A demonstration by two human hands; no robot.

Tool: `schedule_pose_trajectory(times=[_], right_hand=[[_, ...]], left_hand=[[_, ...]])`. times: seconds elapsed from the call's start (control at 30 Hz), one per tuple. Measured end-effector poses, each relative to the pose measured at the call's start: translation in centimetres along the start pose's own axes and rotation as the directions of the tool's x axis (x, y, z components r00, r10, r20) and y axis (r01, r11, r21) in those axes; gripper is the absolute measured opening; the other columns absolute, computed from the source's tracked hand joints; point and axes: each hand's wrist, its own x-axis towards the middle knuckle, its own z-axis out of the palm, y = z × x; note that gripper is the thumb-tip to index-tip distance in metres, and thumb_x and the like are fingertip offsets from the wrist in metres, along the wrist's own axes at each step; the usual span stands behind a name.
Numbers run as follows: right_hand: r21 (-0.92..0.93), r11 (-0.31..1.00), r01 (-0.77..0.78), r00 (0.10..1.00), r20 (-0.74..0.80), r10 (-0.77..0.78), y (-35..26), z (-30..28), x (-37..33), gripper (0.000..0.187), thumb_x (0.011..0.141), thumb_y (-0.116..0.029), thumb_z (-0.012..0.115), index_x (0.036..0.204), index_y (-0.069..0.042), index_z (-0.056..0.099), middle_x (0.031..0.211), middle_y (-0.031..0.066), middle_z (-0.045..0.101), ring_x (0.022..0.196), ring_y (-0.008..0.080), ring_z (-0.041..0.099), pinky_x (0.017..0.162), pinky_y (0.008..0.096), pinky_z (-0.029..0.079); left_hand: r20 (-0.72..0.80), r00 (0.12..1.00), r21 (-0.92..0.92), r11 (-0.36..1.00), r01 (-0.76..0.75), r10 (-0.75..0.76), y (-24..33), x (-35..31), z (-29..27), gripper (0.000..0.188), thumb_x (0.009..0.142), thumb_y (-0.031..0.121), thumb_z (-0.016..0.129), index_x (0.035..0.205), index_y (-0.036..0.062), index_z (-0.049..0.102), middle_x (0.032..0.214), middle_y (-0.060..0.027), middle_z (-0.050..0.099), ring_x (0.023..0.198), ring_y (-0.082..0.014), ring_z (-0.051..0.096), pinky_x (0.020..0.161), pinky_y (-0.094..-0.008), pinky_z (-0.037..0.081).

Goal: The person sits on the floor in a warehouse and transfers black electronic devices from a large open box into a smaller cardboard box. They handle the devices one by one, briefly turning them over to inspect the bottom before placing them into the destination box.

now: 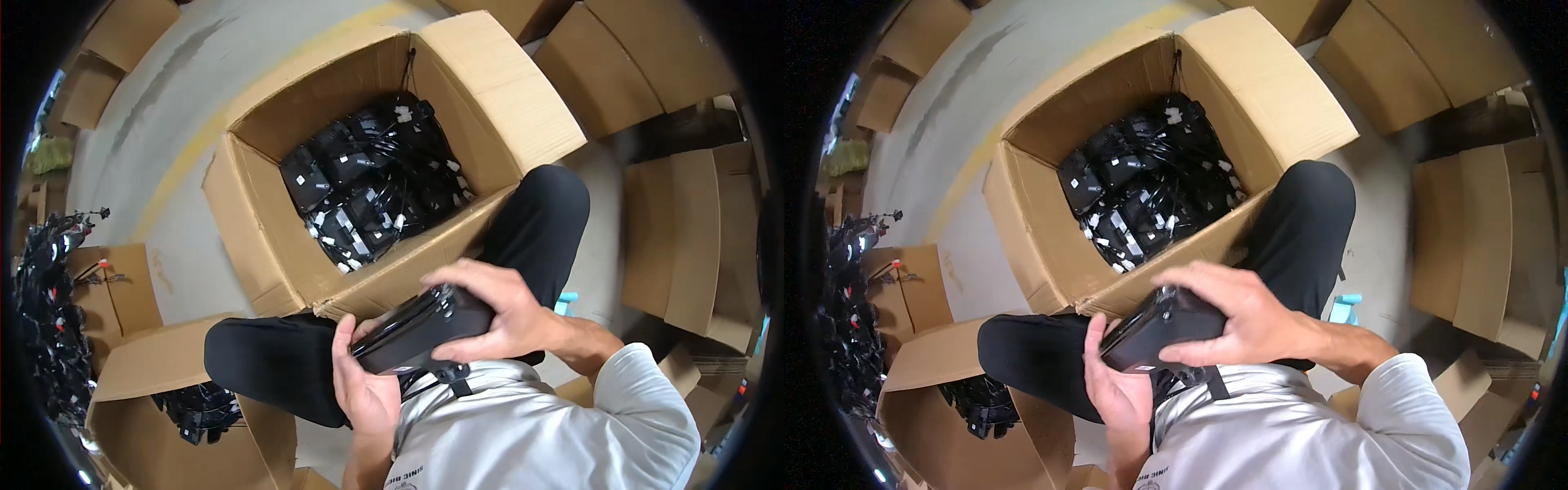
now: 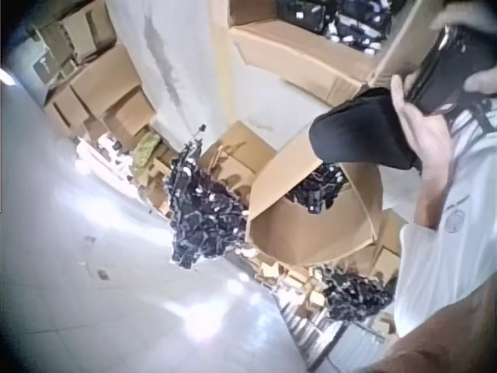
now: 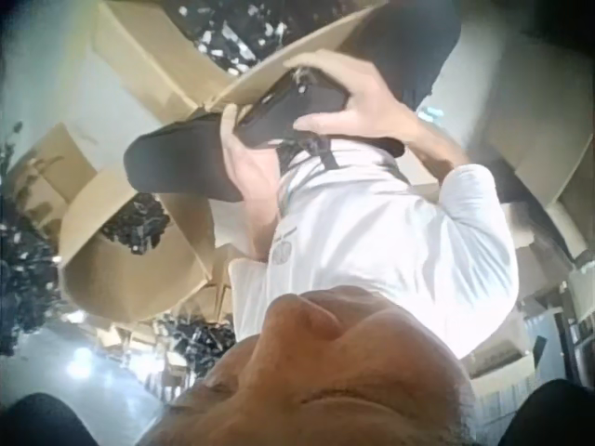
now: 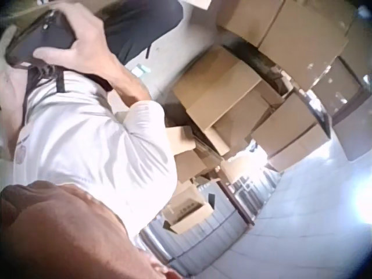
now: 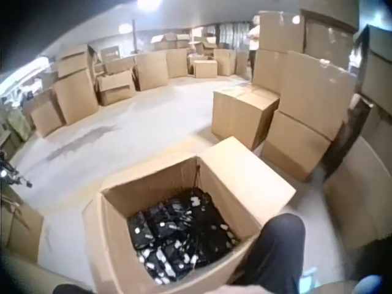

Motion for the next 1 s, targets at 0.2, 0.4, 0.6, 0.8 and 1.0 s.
schedule_pose_trajectory(times=[0.2,0.4,0.6,0.8,1.0], right_hand=[[0.549,0.825,0.133,0.916,-0.387,0.109,-4.3,2.0,8.2,0.065,0.087,-0.03,0.083,0.132,0.002,0.051,0.117,0.0074,0.063,0.107,0.0134,0.06,0.093,0.0309,0.05],[0.479,0.824,0.301,0.874,-0.484,-0.038,-5.1,-2.5,16.1,0.048,0.09,-0.034,0.08,0.117,0.002,0.062,0.103,0.0062,0.069,0.095,0.0119,0.065,0.087,0.0293,0.055],[0.093,0.96,-0.263,0.96,0.125,0.251,5.4,-4.5,16.9,0.075,0.086,-0.043,0.083,0.134,0.007,0.054,0.119,0.0139,0.068,0.109,0.0199,0.065,0.098,0.0317,0.052],[0.095,0.393,-0.915,0.38,0.535,0.755,17.2,4.1,17.0,0.076,0.085,-0.032,0.085,0.138,0.008,0.048,0.124,0.0169,0.066,0.12,0.0251,0.061,0.101,0.0436,0.052],[-0.106,0.533,-0.84,0.365,0.615,0.698,26.3,12.7,15.4,0.086,0.087,-0.051,0.079,0.142,0.008,0.048,0.138,0.0209,0.059,0.128,0.0304,0.056,0.108,0.0434,0.046]], left_hand=[[0.326,0.945,0.643,0.739,-0.201,-0.026,2.1,5.2,-1.3,0.069,0.09,0.047,0.076,0.134,0.0007,0.051,0.127,-0.0152,0.061,0.119,-0.0305,0.061,0.104,-0.0441,0.049],[0.348,0.932,0.715,0.672,-0.193,-0.103,12.1,14.8,6.0,0.013,0.094,0.007,0.069,0.106,0.0014,0.07,0.094,-0.0063,0.072,0.083,-0.0169,0.069,0.078,-0.0347,0.056],[0.812,0.449,0.571,-0.664,-0.482,0.372,17.4,23.9,3.1,0.016,0.085,0.006,0.063,0.097,0.0081,0.074,0.095,-0.0085,0.067,0.109,-0.0279,0.062,0.107,-0.0519,0.039],[0.673,0.733,0.506,-0.659,-0.557,-0.102,10.5,27.3,-1.8,0.023,0.081,0.012,0.074,0.103,0.0083,0.07,0.114,-0.0101,0.064,0.131,-0.0289,0.052,0.119,-0.0621,0.029],[0.681,0.713,0.653,-0.581,-0.486,0.169,14.4,26.2,0.3,0.041,0.082,0.022,0.08,0.117,0.0062,0.065,0.118,-0.0125,0.065,0.131,-0.0304,0.052,0.117,-0.061,0.031]])
